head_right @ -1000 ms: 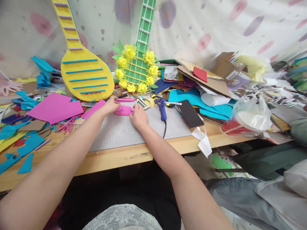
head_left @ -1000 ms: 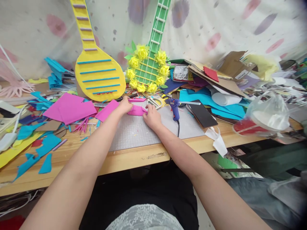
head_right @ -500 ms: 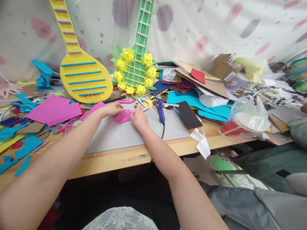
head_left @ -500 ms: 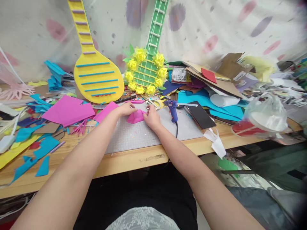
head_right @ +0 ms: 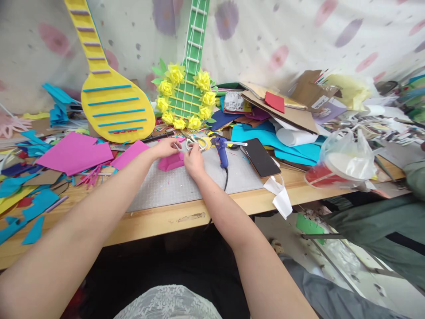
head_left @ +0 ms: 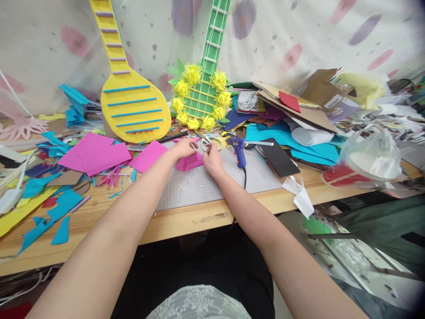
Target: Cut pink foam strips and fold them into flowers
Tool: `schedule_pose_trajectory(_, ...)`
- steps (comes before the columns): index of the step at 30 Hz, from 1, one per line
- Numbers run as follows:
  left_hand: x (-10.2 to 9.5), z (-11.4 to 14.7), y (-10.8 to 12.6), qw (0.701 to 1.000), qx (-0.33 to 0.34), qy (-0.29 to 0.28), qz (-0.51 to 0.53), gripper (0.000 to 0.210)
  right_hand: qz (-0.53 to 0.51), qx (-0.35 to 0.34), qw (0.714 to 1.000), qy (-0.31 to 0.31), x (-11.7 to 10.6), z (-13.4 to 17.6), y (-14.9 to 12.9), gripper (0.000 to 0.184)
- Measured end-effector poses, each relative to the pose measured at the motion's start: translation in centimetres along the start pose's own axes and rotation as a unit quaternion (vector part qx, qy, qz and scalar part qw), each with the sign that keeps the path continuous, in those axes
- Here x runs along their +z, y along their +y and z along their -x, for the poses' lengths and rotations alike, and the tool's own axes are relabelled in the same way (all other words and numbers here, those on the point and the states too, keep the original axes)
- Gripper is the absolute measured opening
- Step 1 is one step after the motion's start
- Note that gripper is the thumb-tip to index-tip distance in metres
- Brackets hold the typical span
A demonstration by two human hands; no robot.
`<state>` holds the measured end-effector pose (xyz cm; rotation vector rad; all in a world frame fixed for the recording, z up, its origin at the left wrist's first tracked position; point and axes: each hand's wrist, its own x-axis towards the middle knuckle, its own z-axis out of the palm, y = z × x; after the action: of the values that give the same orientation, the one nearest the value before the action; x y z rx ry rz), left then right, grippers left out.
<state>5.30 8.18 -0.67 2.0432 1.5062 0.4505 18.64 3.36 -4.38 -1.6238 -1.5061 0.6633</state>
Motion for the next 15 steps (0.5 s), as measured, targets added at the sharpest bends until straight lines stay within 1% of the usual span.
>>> schedule_pose_trajectory(2, -0.1, 0.1, -0.1, 1.0, 0.002, 0.002, 0.011, 0.025, -0.016, 0.001, 1.0, 0.012, 0.1, -0.2, 0.2, 0.029)
schedule_pose_trajectory(4, -0.3, 0.4, -0.6, 0.999, -0.001, 0.03, 0.03, 0.022, -0.03, -0.003, 0.999, 0.029, 0.2, -0.3, 0.5, 0.029)
schedule_pose_trajectory(5, -0.4, 0.5, -1.0, 0.997, -0.011, 0.061, 0.045, 0.02, -0.036, -0.007, 0.999, 0.038, 0.2, -0.4, 0.6, 0.029)
schedule_pose_trajectory(7, -0.5, 1.1, -2.1, 0.981, -0.059, 0.16, 0.092, 0.02, -0.044, -0.023, 0.997, 0.055, 0.3, -0.4, 0.7, 0.031)
schedule_pose_trajectory(9, -0.3, 1.9, -3.1, 0.943, -0.124, 0.265, 0.16, 0.022, -0.045, -0.049, 0.996, 0.063, 0.3, -0.3, 0.6, 0.032)
schedule_pose_trajectory(10, -0.1, 2.3, -3.5, 0.924, -0.152, 0.294, 0.19, 0.023, -0.041, -0.066, 0.995, 0.059, 0.3, -0.1, 0.5, 0.032)
schedule_pose_trajectory(12, 0.3, 3.4, -3.9, 0.906, -0.177, 0.3, 0.243, 0.021, -0.023, -0.108, 0.993, 0.031, 0.2, 0.3, 0.2, 0.033)
schedule_pose_trajectory(15, 0.6, 4.9, -3.4, 0.873, -0.209, 0.257, 0.359, 0.022, 0.03, -0.2, 0.979, -0.036, 0.2, 1.2, -0.5, 0.034)
